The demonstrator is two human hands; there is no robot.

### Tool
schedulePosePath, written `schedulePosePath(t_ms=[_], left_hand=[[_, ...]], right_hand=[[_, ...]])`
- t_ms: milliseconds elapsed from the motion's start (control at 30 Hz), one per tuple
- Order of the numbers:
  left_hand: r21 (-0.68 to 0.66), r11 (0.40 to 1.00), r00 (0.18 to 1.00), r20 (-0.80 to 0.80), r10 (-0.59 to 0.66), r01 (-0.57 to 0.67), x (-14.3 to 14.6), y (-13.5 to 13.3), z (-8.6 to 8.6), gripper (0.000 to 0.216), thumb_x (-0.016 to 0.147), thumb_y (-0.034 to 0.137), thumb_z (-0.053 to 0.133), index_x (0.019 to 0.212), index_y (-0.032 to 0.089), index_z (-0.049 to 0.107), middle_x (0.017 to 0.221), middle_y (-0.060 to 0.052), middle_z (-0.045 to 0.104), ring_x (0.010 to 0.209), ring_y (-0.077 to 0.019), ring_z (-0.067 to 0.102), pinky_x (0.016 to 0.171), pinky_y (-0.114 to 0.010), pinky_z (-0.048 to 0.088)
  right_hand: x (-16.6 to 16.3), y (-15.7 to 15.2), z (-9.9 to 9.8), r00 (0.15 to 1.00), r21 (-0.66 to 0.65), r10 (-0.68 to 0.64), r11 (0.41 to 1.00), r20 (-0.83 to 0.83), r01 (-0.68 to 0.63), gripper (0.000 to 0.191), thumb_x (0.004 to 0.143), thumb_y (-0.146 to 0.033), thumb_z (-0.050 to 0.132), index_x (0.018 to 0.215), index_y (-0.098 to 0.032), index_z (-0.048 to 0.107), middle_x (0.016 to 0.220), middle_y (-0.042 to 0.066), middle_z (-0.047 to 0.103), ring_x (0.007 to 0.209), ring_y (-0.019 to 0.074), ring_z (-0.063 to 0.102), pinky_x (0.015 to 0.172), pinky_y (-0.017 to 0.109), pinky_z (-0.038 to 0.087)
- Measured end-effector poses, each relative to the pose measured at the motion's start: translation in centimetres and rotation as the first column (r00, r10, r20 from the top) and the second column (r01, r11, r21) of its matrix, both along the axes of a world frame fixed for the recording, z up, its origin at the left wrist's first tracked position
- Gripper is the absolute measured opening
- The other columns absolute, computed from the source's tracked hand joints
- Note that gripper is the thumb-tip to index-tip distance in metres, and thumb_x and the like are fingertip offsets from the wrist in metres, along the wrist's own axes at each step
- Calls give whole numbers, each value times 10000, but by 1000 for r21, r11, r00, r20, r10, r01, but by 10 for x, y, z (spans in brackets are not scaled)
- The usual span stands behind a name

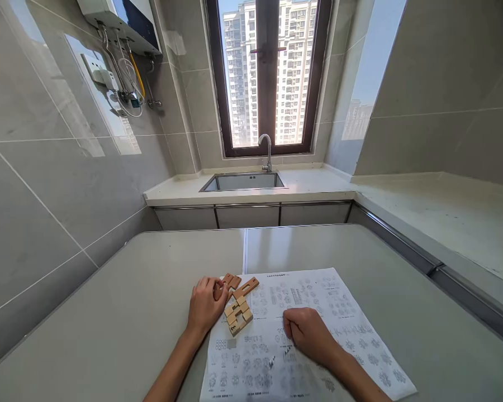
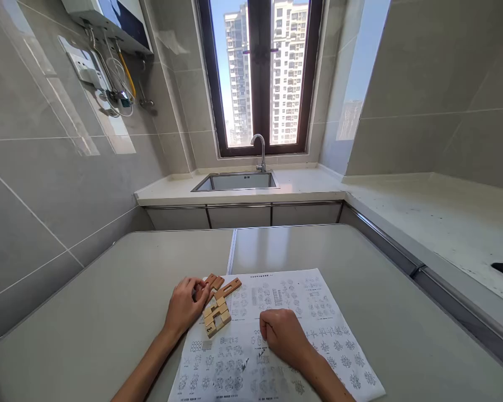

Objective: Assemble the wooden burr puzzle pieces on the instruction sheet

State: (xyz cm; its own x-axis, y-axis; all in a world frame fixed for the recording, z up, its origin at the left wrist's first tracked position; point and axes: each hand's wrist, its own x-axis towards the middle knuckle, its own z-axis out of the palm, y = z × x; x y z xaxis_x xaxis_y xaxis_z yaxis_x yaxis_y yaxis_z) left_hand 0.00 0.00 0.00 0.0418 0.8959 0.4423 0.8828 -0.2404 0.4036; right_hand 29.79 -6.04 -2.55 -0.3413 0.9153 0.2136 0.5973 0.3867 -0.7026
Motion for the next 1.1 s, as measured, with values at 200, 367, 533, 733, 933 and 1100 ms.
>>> schedulePosePath(t_ms=[200, 367, 533, 733, 933, 1100], left_hand=[[-76, 997, 996, -84, 21, -27, 3, 3, 7, 394, 935, 550, 563, 946, 202, 748, 984, -108, 708, 955, -302, 645, 882, -429, 446], [-218, 974, 983, -186, 13, -54, 14, 18, 33, 495, 868, 657, 582, 798, 205, 769, 863, -111, 709, 890, -311, 654, 815, -395, 422], [-387, 920, 924, -371, -88, -67, 42, 30, 59, 463, 814, 633, 609, 620, 214, 646, 801, -95, 714, 812, -279, 652, 738, -347, 389], [-439, 891, 876, -468, -118, -115, 66, 42, 68, 356, 753, 494, 644, 535, 223, 569, 634, -53, 667, 765, -276, 663, 757, -351, 384], [-474, 868, 824, -544, -159, -145, 70, 57, 72, 346, 647, 468, 696, 508, 213, 509, 673, -82, 708, 775, -312, 685, 785, -394, 391], [-471, 872, 802, -568, -185, -132, 70, 63, 75, 396, 640, 529, 687, 498, 213, 495, 679, -89, 714, 755, -302, 688, 751, -378, 407]], right_hand=[[1, 0, 2, 999, 11, -2, 1000, 32, 2, 329, 759, 23, 425, 620, -205, 618, 629, -20, 665, 611, 151, 591, 635, 229, 372], [0, 0, 3, 999, 18, 2, 1000, 47, -3, 331, 776, 18, 430, 628, -205, 625, 648, -11, 677, 626, 156, 600, 648, 233, 374], [1, 2, 1, 999, 23, 12, 1000, 46, -14, 330, 773, 28, 432, 636, -203, 624, 653, -15, 684, 627, 150, 602, 645, 226, 369], [2, 4, -1, 998, 20, 17, 1000, 60, -18, 326, 783, 22, 438, 647, -206, 628, 666, -18, 694, 634, 148, 605, 643, 223, 364], [2, 4, 2, 998, 23, 17, 1000, 61, -19, 320, 787, 13, 444, 652, -209, 632, 673, -18, 702, 650, 154, 616, 660, 229, 367], [3, 5, 1, 998, 25, 14, 1000, 60, -16, 316, 785, 13, 447, 651, -208, 629, 672, -18, 703, 646, 151, 614, 661, 230, 363]])
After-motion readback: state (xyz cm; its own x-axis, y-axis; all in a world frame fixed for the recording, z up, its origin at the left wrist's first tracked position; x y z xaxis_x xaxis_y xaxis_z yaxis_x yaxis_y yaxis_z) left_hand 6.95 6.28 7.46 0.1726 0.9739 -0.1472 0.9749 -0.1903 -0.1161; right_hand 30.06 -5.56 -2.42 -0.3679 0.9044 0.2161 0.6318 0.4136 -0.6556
